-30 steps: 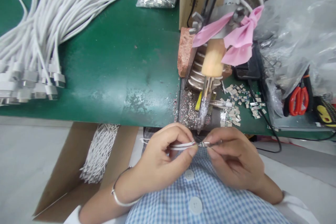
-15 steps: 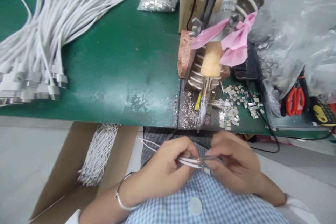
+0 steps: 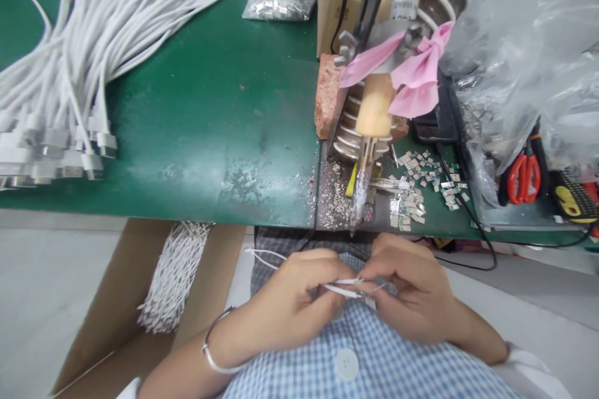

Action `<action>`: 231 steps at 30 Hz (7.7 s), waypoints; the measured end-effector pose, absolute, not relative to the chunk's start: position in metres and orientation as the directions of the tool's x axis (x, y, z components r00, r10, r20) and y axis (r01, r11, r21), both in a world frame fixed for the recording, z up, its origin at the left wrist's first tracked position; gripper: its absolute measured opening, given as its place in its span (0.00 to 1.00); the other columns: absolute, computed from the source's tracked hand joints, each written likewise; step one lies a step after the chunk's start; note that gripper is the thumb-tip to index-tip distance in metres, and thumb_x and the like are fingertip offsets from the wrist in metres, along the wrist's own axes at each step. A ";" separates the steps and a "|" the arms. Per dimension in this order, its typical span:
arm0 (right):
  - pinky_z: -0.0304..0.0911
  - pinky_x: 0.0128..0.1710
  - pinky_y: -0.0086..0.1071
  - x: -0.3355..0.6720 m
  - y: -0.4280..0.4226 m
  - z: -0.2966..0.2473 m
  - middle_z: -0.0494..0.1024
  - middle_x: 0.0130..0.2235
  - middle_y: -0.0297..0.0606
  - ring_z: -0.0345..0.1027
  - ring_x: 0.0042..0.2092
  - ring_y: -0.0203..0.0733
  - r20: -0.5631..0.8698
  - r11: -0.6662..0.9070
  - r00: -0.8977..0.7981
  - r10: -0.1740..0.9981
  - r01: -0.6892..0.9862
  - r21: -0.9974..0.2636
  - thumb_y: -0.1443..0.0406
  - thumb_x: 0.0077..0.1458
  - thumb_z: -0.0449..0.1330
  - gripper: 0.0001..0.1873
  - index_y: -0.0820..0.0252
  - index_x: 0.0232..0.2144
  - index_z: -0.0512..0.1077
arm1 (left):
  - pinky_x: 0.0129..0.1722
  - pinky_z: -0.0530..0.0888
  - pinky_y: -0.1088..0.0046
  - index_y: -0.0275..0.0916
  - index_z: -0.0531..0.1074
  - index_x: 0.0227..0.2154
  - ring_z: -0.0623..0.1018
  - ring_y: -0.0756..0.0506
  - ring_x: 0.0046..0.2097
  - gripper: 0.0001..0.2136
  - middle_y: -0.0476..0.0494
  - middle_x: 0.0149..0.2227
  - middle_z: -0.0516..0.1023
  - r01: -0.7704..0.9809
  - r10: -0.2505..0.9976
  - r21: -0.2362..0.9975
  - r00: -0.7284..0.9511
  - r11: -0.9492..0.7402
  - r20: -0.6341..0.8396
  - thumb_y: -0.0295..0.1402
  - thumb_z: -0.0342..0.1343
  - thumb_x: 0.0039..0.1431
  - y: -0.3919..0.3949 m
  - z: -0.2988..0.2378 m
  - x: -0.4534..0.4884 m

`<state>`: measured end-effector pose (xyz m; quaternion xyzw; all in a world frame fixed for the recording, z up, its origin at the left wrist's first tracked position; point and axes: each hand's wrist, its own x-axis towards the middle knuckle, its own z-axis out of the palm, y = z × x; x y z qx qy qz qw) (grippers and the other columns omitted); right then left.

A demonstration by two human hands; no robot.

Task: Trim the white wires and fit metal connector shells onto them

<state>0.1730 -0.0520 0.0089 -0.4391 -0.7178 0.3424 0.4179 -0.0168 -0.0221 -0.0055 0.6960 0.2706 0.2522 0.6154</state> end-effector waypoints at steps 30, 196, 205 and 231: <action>0.59 0.23 0.29 0.160 -0.051 0.002 0.65 0.21 0.30 0.59 0.22 0.33 0.520 0.581 -0.267 0.811 0.276 -0.765 0.73 0.55 0.53 0.06 0.60 0.34 0.67 | 0.25 0.71 0.78 0.39 0.65 0.35 0.78 0.49 0.27 0.02 0.44 0.27 0.78 -0.188 0.782 0.974 0.624 0.128 0.018 0.28 0.53 0.63 -0.044 -0.017 -0.020; 0.76 0.40 0.36 0.170 -0.042 0.003 0.75 0.39 0.42 0.74 0.41 0.40 0.508 0.523 -0.159 0.847 0.427 -0.738 0.78 0.49 0.57 0.11 0.59 0.33 0.66 | 0.33 0.73 0.84 0.38 0.71 0.27 0.77 0.55 0.33 0.08 0.51 0.34 0.80 -0.143 0.953 0.988 0.304 0.054 -0.008 0.18 0.56 0.55 -0.015 -0.005 -0.006; 0.76 0.37 0.37 0.169 -0.041 0.004 0.75 0.38 0.39 0.75 0.40 0.41 0.521 0.527 -0.148 0.841 0.445 -0.724 0.78 0.51 0.57 0.12 0.58 0.34 0.67 | 0.31 0.73 0.83 0.37 0.70 0.27 0.77 0.55 0.32 0.08 0.49 0.34 0.80 -0.116 0.953 0.993 0.302 0.011 0.025 0.18 0.56 0.54 -0.016 -0.003 -0.005; 0.76 0.37 0.37 0.169 -0.040 0.003 0.74 0.38 0.39 0.74 0.40 0.40 0.543 0.548 -0.166 0.823 0.480 -0.685 0.77 0.51 0.57 0.10 0.59 0.34 0.68 | 0.28 0.73 0.79 0.38 0.71 0.26 0.77 0.52 0.31 0.08 0.47 0.33 0.81 -0.104 0.960 0.995 0.278 0.007 0.022 0.18 0.57 0.53 -0.017 -0.001 -0.004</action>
